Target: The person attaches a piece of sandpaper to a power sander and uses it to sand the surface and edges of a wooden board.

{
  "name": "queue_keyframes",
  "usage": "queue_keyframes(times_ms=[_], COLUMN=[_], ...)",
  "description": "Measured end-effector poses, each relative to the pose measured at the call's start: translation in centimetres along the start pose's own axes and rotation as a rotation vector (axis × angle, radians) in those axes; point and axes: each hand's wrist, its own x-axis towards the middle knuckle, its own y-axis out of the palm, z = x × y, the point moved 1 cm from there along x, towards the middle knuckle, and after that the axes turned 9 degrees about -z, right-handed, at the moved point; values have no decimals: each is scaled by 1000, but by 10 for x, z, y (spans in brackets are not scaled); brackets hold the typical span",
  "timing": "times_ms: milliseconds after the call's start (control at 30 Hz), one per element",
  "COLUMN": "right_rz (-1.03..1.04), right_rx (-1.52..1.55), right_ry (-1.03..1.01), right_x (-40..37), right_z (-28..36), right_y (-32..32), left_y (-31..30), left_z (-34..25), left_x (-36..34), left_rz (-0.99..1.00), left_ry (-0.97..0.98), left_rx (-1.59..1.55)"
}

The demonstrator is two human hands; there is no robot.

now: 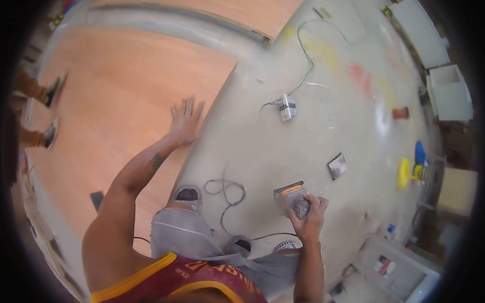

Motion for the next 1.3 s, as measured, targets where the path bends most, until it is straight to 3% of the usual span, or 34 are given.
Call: queue_keyframes(times_ms=[133,200,233,300,333,400,533,600,733,800,900,1033,1100,1200,1233,1300], right_rz=[126,204,206,177,171,364,186,170,1,17,66,237,176,259,270,104], right_rx=[-18,95,74,197,199,579,919,1306,1698,2026,2202,2363,2106,2028,2032,1834], right_ry=[29,58,83,102,111,632,591,846,1007,1243,1374,1237,1070,937,912,1033], right_x=[49,76,89,109,125,142,142,143,118,106,111,146,176,221,230,235], right_z=[49,74,82,92,100,111,76,83,88,87,100,97,87,60,56,48], right_y=[18,31,38,57,69,91,188,219,280,309,319,330,327,328,322,312], left_y=[-18,-17,-11,-3,-4,-2,11,11,20,25,33,35,35,44,45,47], left_z=[-2,2,2,8,13,13,11,10,6,7,8,3,0,2,-1,-6], left_x=[95,126,133,132,135,137,142,141,141,141,142,138,136,124,119,108], left_rz=[35,-170,-156,-361,-359,-382,-408,-398,-415,-442,-447,-476,-476,-484,-505,-459], left_ry=[86,92,112,74,84,83,60,23,76,65,75,99,17,-139,-145,-222], left_rx=[39,-110,-131,-275,-275,-350,-394,-380,-321,-329,-298,-277,-285,-168,-166,-79])
